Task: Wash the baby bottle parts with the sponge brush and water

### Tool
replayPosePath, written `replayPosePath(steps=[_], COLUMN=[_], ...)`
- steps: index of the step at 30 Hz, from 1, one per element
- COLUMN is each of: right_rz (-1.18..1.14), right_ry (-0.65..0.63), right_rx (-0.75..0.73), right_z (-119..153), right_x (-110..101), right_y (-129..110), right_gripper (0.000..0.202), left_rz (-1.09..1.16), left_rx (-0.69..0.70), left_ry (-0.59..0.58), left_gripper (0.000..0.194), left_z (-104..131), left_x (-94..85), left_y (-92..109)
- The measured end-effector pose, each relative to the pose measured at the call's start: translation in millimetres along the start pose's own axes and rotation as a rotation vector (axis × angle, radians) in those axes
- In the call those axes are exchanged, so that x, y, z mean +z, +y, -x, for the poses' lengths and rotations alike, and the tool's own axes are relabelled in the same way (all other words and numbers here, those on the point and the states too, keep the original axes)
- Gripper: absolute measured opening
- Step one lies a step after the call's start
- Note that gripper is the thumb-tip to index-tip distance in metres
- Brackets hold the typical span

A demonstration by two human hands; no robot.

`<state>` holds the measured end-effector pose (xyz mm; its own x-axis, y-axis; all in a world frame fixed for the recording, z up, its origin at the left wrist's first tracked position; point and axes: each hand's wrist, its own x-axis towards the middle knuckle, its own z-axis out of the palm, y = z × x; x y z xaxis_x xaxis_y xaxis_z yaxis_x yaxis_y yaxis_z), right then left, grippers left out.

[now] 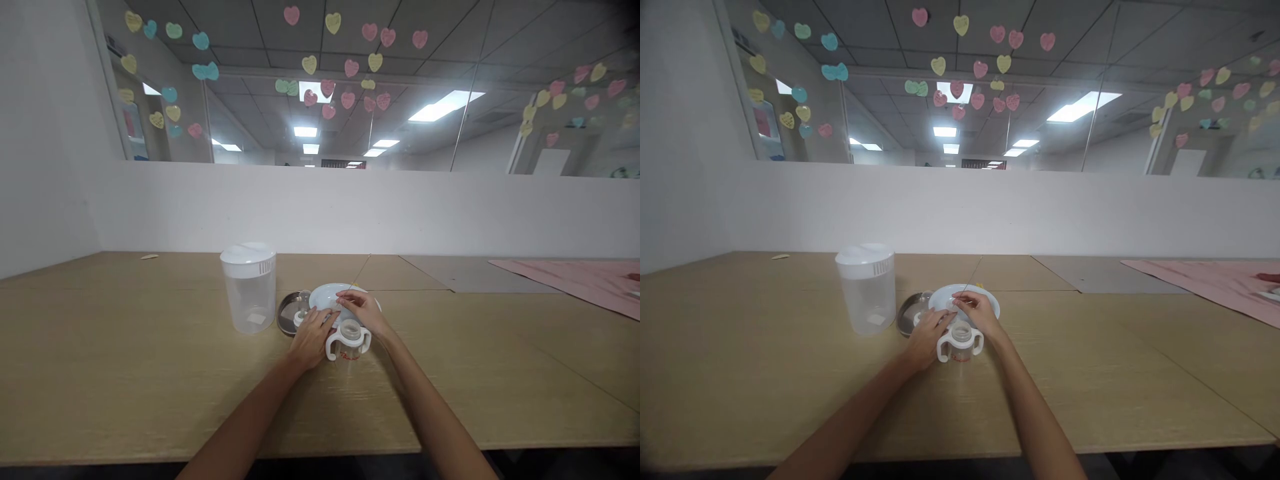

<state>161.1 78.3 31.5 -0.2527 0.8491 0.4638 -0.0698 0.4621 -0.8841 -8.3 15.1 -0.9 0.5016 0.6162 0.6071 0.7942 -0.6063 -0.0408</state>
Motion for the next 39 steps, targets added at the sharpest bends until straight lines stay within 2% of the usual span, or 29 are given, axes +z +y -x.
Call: replayPosePath(steps=[6, 12, 18, 26, 29, 34, 39], right_rz=[0.045, 0.027, -0.015, -0.017, -0.029, -0.185, -0.192], right_ry=[0.031, -0.014, 0.161, 0.134, 0.176, 0.280, 0.205], right_rx=[0.022, 0.042, 0.002, 0.028, 0.024, -0.002, 0.009], right_z=[1, 1, -3, -2, -3, -4, 0], right_x=[-2, -9, -18, -10, -8, -10, -7], right_y=[-4, -1, -3, -4, -2, -2, -8], right_gripper=[0.033, 0.032, 0.041, 0.042, 0.039, 0.043, 0.041], left_rz=[0.010, 0.024, 0.036, 0.030, 0.036, 0.064, 0.076], left_rx=[0.014, 0.013, 0.014, 0.007, 0.002, -0.004, -0.011], left_ry=[-0.008, 0.005, -0.003, -0.013, -0.003, -0.034, -0.062], left_gripper=[0.046, 0.042, 0.041, 0.040, 0.040, 0.043, 0.048], left_z=[1, -1, -1, 0, -1, 0, 0], left_x=[0.6, 0.2, -4.0, -4.0, -4.0, -5.6, -2.7], left_y=[0, -1, 0, 0, 1, 1, 6])
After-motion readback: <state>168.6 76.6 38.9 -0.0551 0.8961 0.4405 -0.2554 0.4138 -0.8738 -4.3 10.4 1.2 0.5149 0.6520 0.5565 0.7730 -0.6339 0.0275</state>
